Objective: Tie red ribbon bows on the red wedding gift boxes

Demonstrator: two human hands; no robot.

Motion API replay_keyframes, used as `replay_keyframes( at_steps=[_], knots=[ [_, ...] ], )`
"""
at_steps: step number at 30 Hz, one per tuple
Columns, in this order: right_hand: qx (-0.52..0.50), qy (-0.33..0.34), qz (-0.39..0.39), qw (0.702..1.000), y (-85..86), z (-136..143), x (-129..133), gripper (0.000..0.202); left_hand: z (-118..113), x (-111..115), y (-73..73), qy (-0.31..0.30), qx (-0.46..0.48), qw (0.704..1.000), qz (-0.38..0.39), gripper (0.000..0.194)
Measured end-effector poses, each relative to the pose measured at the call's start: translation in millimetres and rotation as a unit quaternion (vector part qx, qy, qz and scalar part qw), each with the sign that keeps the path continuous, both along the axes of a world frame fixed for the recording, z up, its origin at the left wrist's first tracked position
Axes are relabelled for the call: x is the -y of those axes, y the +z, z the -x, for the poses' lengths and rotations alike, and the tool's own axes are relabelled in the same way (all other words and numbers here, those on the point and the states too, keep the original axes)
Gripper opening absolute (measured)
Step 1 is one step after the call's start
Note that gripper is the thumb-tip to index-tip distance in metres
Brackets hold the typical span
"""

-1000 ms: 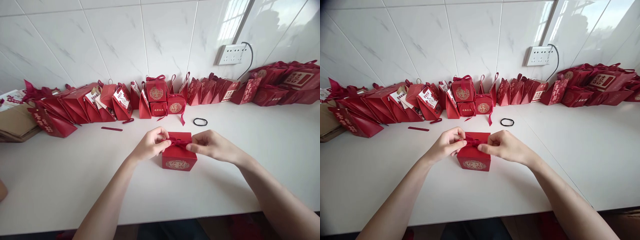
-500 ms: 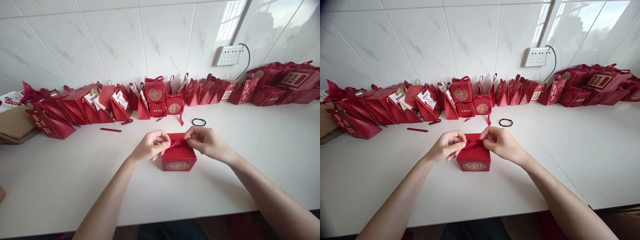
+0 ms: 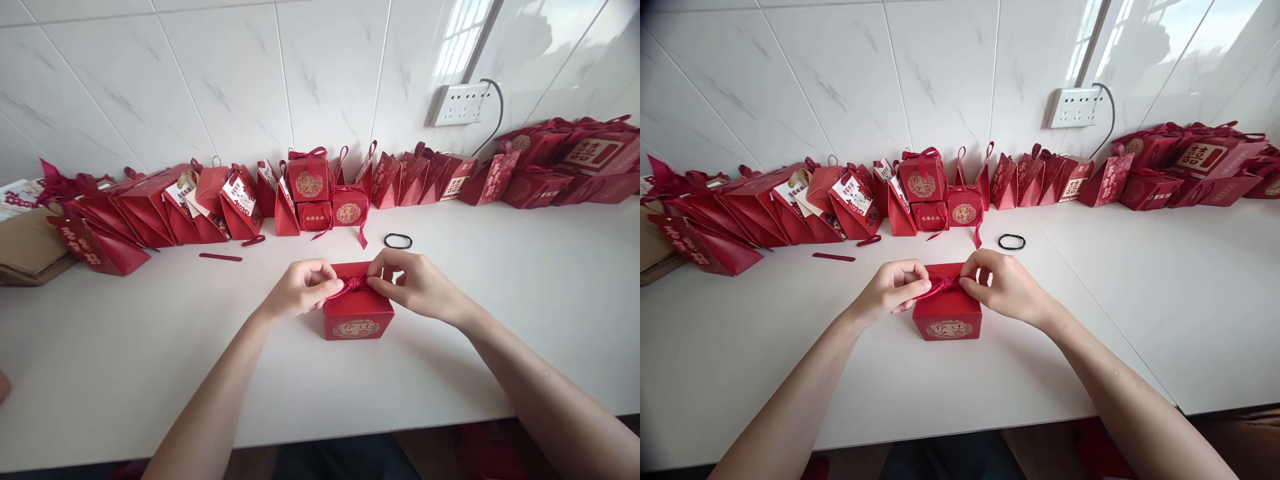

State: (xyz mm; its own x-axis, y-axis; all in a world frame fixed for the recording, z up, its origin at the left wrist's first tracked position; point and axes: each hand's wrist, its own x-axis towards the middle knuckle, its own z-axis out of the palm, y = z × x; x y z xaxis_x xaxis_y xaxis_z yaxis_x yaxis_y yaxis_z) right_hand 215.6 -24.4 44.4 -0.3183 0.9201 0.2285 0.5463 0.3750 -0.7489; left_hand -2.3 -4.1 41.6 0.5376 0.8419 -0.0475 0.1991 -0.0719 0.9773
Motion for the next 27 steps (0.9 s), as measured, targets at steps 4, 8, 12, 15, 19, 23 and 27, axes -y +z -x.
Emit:
replay_keyframes(
  at_steps=[4,8,12,15,19,23,27],
  knots=[
    [-0.034,-0.035,-0.029,0.998,-4.6,0.4,-2.9,0.013,0.2,1.5,0.1,0.001,-0.014,1.0,0.002,0.025],
    [-0.063,-0.019,-0.013,0.998,-2.7,-0.8,-2.6,0.019,0.6,2.1,0.1,-0.006,-0.011,1.0,-0.001,0.02],
    [-0.021,0.002,0.029,0.999,2.5,-0.7,0.3,0.014,1.4,1.4,-0.3,-0.011,-0.012,1.0,-0.001,0.017],
    [-0.007,0.01,0.031,0.999,4.0,0.4,2.3,0.009,1.5,0.7,-0.3,-0.008,-0.015,1.0,-0.002,0.016],
    [-0.015,0.016,0.032,0.999,3.5,-0.8,3.1,0.01,1.2,0.8,0.3,-0.011,-0.012,1.0,-0.003,0.014],
    [-0.047,0.022,0.038,0.998,2.8,-2.7,2.0,0.015,1.0,1.4,1.0,-0.013,-0.012,1.0,-0.004,0.015],
    [-0.049,0.014,0.019,0.999,1.1,1.2,1.8,0.009,1.0,1.1,0.2,-0.009,-0.016,1.0,-0.007,0.017]
  ],
)
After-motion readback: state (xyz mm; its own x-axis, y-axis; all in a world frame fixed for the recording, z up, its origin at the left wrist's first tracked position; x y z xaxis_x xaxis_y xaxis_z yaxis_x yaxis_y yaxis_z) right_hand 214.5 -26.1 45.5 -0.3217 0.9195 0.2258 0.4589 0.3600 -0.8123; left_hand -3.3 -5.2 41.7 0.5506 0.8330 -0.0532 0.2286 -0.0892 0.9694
